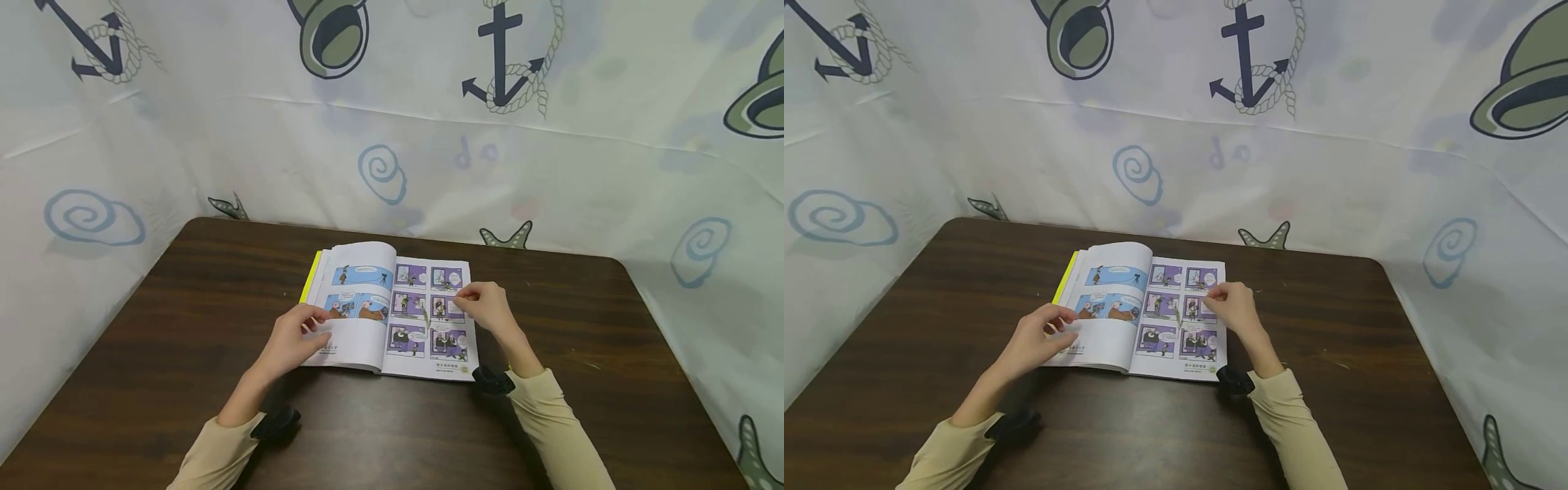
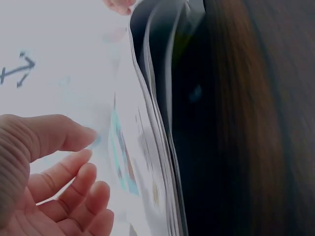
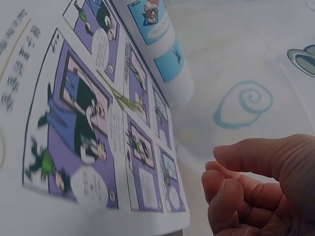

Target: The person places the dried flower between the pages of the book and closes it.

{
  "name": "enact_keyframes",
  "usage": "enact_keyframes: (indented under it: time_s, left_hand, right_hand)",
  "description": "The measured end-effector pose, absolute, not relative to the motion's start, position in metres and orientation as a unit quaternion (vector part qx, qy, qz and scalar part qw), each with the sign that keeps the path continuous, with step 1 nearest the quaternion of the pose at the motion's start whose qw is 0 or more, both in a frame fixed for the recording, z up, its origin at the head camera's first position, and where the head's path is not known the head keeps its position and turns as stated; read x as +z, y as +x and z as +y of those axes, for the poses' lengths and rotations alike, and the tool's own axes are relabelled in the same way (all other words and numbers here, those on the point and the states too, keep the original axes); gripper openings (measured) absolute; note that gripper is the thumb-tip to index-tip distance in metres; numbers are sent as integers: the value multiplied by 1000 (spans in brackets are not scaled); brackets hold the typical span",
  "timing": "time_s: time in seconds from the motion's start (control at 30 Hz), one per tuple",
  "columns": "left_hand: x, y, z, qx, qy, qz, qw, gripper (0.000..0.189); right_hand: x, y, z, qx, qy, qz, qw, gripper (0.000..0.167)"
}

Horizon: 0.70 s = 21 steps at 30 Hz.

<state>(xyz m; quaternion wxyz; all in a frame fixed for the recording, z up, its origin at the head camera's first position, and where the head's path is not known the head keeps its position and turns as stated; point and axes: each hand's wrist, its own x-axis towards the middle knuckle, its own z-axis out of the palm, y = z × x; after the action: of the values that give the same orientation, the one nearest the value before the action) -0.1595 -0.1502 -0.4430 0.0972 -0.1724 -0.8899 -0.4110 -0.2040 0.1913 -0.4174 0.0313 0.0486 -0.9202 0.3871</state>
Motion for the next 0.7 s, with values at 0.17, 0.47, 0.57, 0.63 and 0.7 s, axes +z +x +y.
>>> enact_keyframes:
  time_s: [0.17,0.47,0.57,0.63,0.7]
  left_hand:
    - [-437,-166,-126,-433,-209,-871,94,25]
    - [-432,-176,-77,-459,-279,-839,88,27]
    - [-428,-177,-60,-460,-295,-835,69,29]
    - [-426,-177,-50,-462,-308,-830,57,30]
    - [-424,-178,-40,-460,-324,-825,49,30]
  right_hand:
    - [-411,-195,206,391,23,-920,26,11]
    - [-407,-186,238,381,4,-924,20,12]
    - [-409,-184,249,375,1,-927,17,12]
    - [-411,-182,256,372,2,-928,15,12]
    - [-413,-179,263,371,3,-929,14,12]
